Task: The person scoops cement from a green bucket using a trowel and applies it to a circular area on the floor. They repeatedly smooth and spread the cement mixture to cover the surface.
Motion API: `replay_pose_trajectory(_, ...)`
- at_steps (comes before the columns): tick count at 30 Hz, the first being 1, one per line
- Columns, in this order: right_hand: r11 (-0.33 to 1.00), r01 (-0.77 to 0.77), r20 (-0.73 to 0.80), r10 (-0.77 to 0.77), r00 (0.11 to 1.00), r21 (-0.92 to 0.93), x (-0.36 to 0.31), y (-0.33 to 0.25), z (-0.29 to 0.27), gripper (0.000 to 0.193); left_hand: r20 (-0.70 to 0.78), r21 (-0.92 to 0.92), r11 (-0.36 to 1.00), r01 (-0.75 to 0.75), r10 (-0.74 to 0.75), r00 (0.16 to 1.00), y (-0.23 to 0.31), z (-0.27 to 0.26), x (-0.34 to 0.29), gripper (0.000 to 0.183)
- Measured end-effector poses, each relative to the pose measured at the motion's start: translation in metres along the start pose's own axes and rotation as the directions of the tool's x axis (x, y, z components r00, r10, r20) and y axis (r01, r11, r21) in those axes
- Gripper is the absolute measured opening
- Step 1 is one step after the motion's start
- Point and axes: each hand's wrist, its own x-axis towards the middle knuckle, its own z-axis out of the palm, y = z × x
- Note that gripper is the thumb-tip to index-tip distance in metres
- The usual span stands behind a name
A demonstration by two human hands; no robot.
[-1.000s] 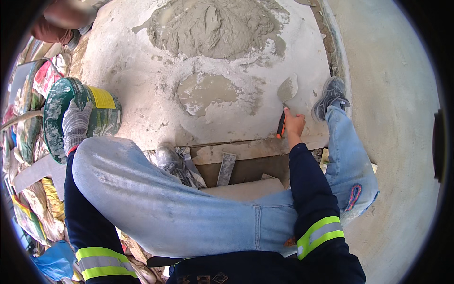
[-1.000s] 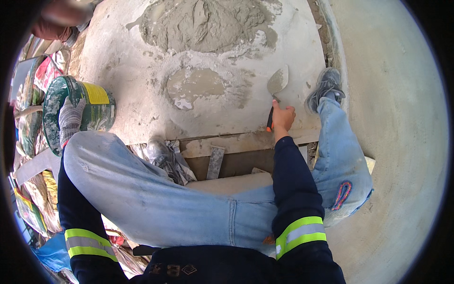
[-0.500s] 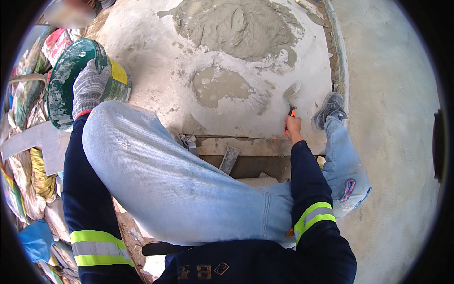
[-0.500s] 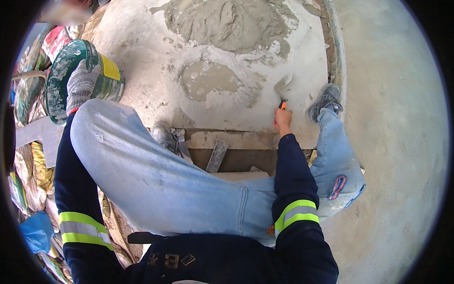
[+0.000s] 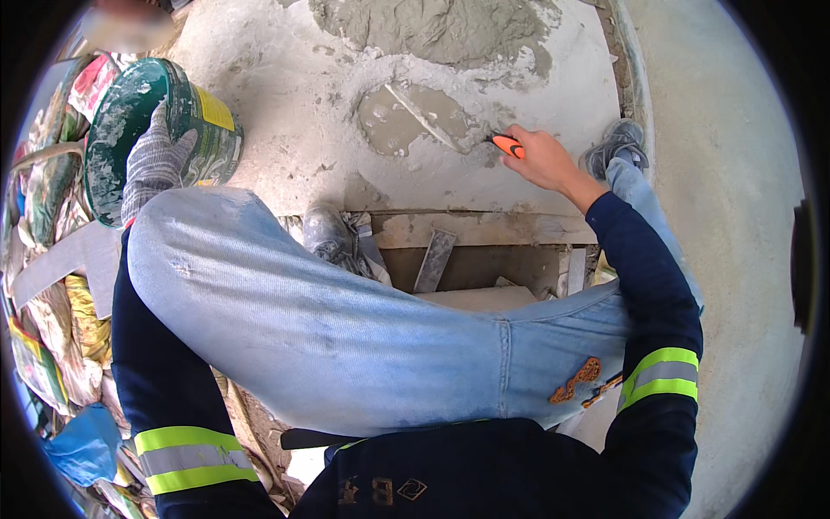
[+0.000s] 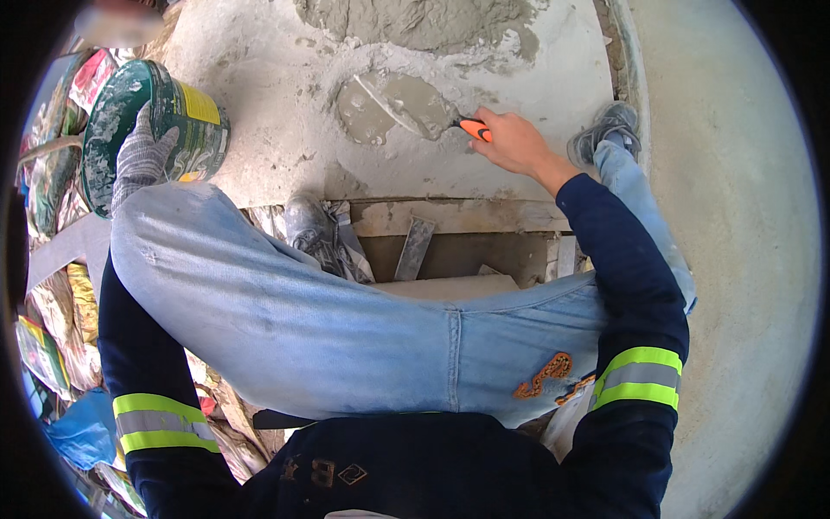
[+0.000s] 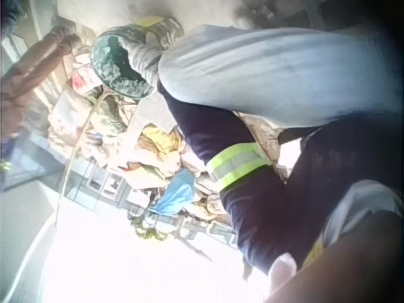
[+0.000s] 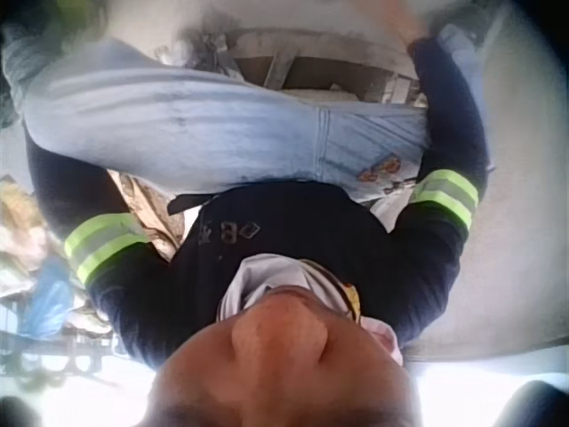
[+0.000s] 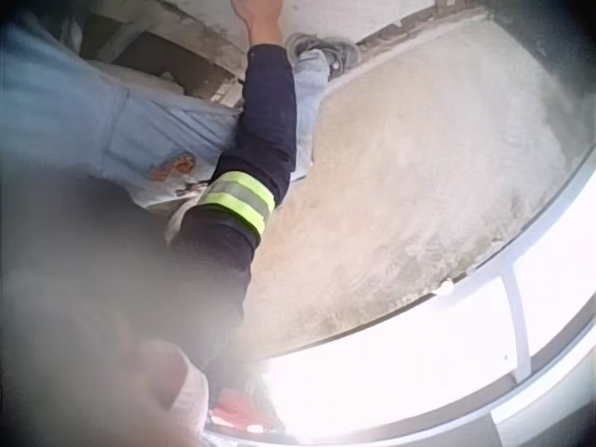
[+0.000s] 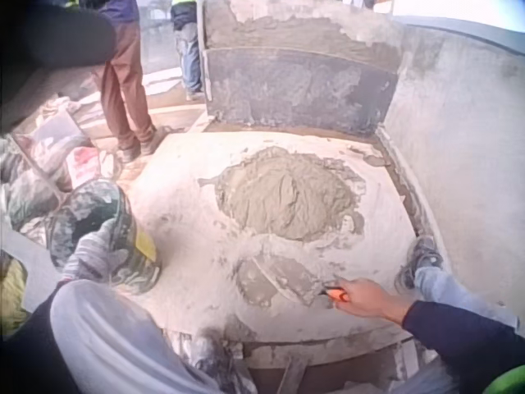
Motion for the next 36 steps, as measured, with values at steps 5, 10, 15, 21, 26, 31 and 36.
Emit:
replay_pose_trajectory(5,0.966,0.251,0.202,-0.234,0.951,-0.063,-0.018,-0.022,0.085,0.033,-0.015,0.014,0.999,-0.041,0.041,0.999,-0.008,0.012,0.007,0.073)
replay_pose_trajectory(10,0.948,0.294,0.336,-0.241,0.91,-0.118,-0.027,-0.029,0.119,0.032,-0.004,0.061,0.998,0.008,-0.008,1.0,-0.005,0.008,0.006,0.074)
replay_pose_trajectory(15,0.953,0.249,0.362,-0.174,0.916,-0.174,-0.026,-0.023,0.125,0.032,0.0,0.044,0.999,0.0,0.0,1.0,0.001,0.013,0.012,0.073)
replay_pose_trajectory(21,0.951,0.26,0.354,-0.188,0.916,-0.17,-0.015,-0.027,0.121,0.031,0.012,0.005,1.0,0.031,-0.031,0.999,-0.002,0.003,0.004,0.072)
replay_pose_trajectory(26,0.954,0.201,0.356,-0.112,0.928,-0.224,-0.013,-0.032,0.111,0.028,-0.002,-0.007,1.0,-0.001,0.001,1.0,0.005,0.008,0.007,0.074)
replay_pose_trajectory(31,0.951,0.208,0.344,-0.122,0.931,-0.227,-0.009,-0.035,0.112,0.025,0.012,0.001,1.0,0.027,-0.027,1.0,0.005,0.003,0.004,0.075)
replay_pose_trajectory(36,0.951,0.228,0.334,-0.15,0.931,-0.209,-0.006,-0.038,0.107,0.023,-0.006,0.009,1.0,0.012,-0.012,1.0,0.001,-0.001,0.0,0.075)
